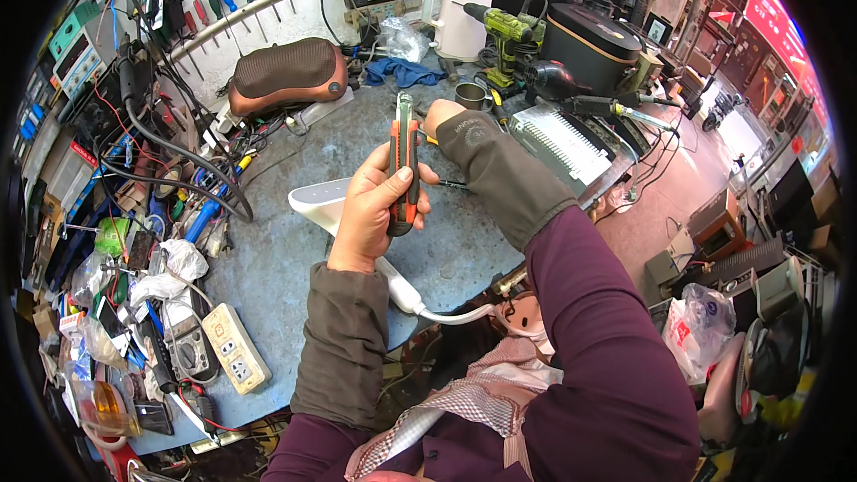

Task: The person uses a utility knife to carefully pry open the seam of a white handheld device. They then switch to a small screwdriver to further separate the casing and inspect the internal components.

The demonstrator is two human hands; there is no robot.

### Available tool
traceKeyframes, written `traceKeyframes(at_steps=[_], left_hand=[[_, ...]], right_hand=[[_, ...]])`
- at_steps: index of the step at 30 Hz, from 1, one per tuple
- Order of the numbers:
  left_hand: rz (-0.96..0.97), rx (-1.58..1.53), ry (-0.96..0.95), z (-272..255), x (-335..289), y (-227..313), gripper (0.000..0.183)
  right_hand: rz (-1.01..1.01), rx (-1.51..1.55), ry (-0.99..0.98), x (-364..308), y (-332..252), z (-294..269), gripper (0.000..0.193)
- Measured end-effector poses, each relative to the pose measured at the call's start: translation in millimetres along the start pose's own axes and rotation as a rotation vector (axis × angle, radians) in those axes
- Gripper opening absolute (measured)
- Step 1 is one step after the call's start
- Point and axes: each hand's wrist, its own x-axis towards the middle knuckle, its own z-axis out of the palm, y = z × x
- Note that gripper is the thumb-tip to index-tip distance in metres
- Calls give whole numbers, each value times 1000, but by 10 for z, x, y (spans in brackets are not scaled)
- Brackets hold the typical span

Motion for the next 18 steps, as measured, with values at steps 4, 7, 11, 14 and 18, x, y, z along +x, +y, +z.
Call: traceKeyframes(at_steps=[4, 7, 11, 14, 18], left_hand=[[-24, 41, 5, -20, -5, 9, 56], [-25, 92, 35, -86, -35, 11, 53], [-30, 245, 90, -83, -1, -19, 48], [139, 526, 178, -98, 69, -132, 39], [483, 1069, 293, 7, 12, -183, 40]], right_hand=[[-125, -18, -129, 88, 7, 15, 24], [-177, -46, -96, -65, -182, 13, 26], [-280, -266, -29, -196, -329, -301, 33], [-6, 189, 407, -253, -296, -390, 50], [42, 892, 378, -893, -265, -915, 46]])
